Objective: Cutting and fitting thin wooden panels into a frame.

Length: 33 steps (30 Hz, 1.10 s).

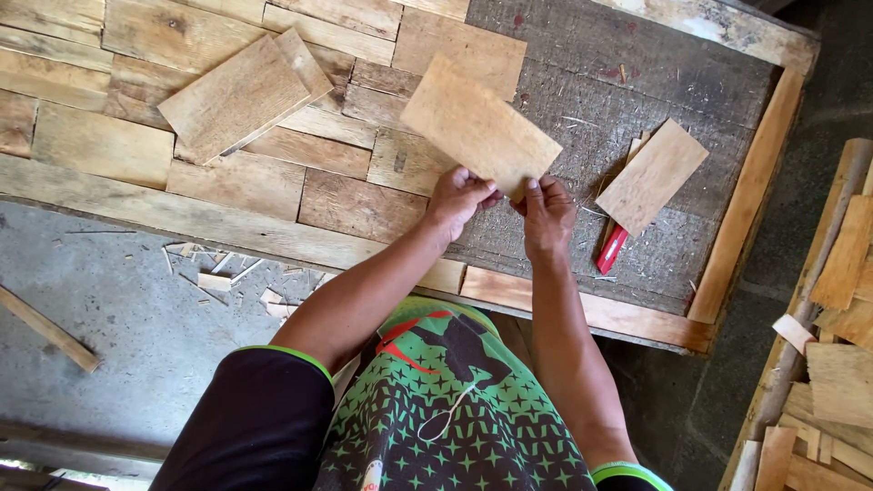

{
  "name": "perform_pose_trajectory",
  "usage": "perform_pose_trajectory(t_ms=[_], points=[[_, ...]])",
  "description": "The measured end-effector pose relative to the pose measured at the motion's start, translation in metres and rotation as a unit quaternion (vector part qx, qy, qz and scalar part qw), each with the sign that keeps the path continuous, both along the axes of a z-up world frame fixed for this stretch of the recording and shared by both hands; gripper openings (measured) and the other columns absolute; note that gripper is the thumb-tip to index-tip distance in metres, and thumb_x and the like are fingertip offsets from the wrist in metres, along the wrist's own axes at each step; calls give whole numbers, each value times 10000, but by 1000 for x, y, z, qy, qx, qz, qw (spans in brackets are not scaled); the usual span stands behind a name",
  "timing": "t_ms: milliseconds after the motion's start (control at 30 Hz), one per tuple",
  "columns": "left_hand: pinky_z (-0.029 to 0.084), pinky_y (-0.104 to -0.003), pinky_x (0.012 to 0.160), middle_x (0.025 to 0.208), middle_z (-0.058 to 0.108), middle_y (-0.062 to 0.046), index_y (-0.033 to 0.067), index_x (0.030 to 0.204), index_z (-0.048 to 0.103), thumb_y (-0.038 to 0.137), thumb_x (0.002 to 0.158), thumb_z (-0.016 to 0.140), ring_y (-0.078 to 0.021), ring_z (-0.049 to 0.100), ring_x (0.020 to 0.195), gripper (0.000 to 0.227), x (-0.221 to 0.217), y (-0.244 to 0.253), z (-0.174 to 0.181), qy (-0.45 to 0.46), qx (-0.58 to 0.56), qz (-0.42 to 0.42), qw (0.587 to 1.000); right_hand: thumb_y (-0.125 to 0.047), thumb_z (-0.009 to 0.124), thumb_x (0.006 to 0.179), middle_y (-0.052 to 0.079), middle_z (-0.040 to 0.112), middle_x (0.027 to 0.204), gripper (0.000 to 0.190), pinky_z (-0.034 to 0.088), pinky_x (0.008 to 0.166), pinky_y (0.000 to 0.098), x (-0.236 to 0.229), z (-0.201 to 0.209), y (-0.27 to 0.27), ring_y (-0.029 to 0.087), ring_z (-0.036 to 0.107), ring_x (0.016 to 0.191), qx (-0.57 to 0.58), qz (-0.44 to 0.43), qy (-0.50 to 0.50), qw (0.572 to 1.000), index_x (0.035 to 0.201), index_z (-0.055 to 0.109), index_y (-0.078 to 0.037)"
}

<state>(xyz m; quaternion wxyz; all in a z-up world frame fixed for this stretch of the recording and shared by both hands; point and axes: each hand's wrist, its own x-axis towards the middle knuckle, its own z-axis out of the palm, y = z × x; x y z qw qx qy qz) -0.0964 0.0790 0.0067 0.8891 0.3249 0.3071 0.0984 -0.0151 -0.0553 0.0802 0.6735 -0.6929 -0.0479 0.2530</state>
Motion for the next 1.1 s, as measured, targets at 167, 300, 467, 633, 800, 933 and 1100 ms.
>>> perform_pose_trajectory(t_ms=[167, 300, 467, 633, 800, 933, 1100], points=[[662, -301, 780, 975, 742, -134, 29, 998, 684, 60, 908, 721, -200, 748, 853, 103, -49, 8, 21, 41, 76, -94, 992, -106, 631, 1041, 119, 738, 859, 115, 644, 675, 320, -15, 1, -19, 166, 699, 700, -71, -14, 9, 997, 997, 698, -23], [635, -326, 789, 991, 765, -45, 116, 957, 727, 118, 958, 673, -161, 742, 877, 55, -102, 37, 5, 135, 456, -231, 849, -110, 624, 1038, 86, 732, 828, 102, 582, 614, 279, -8, -19, -66, 131, 654, 656, -146, -38, 26, 988, 988, 693, -53], [601, -408, 847, 1005, 732, -83, 65, 996, 727, 35, 904, 672, -259, 699, 943, 111, -156, 64, 25, 102, 646, -153, 741, -117, 637, 1042, 30, 690, 835, 79, 564, 625, 260, -5, -66, -128, 106, 613, 682, -174, -12, 40, 984, 1032, 672, -46], [554, -396, 967, 1141, 691, -105, 28, 1106, 734, 4, 854, 652, -279, 639, 1073, 266, -181, 71, 0, 11, 784, -184, 592, -115, 655, 1028, 12, 681, 875, 103, 556, 621, 260, -20, -79, -139, 90, 603, 711, -231, 19, 33, 972, 1069, 682, -25], [500, -388, 1047, 1294, 658, -110, 6, 1170, 718, 101, 907, 607, -258, 595, 1175, 301, -189, 66, -17, -56, 840, -212, 496, -121, 667, 1004, 13, 686, 843, 116, 542, 572, 265, -29, -95, -140, 99, 586, 648, -275, 5, 57, 960, 1078, 685, -33], [496, -394, 1059, 1282, 656, -98, 6, 1188, 708, 125, 932, 596, -251, 596, 1192, 304, -188, 65, -18, -64, 838, -220, 495, -112, 696, 1008, 23, 650, 807, 127, 514, 549, 278, -34, -108, -139, 100, 553, 634, -270, 16, 37, 962, 1069, 692, 0], [510, -374, 1047, 1261, 635, -77, 31, 1234, 696, 107, 940, 577, -235, 582, 1158, 326, -185, 64, -18, -54, 841, -245, 480, -108, 706, 998, 14, 664, 813, 143, 500, 556, 270, -40, -103, -130, 83, 554, 648, -301, 0, 31, 953, 1088, 712, 2]])
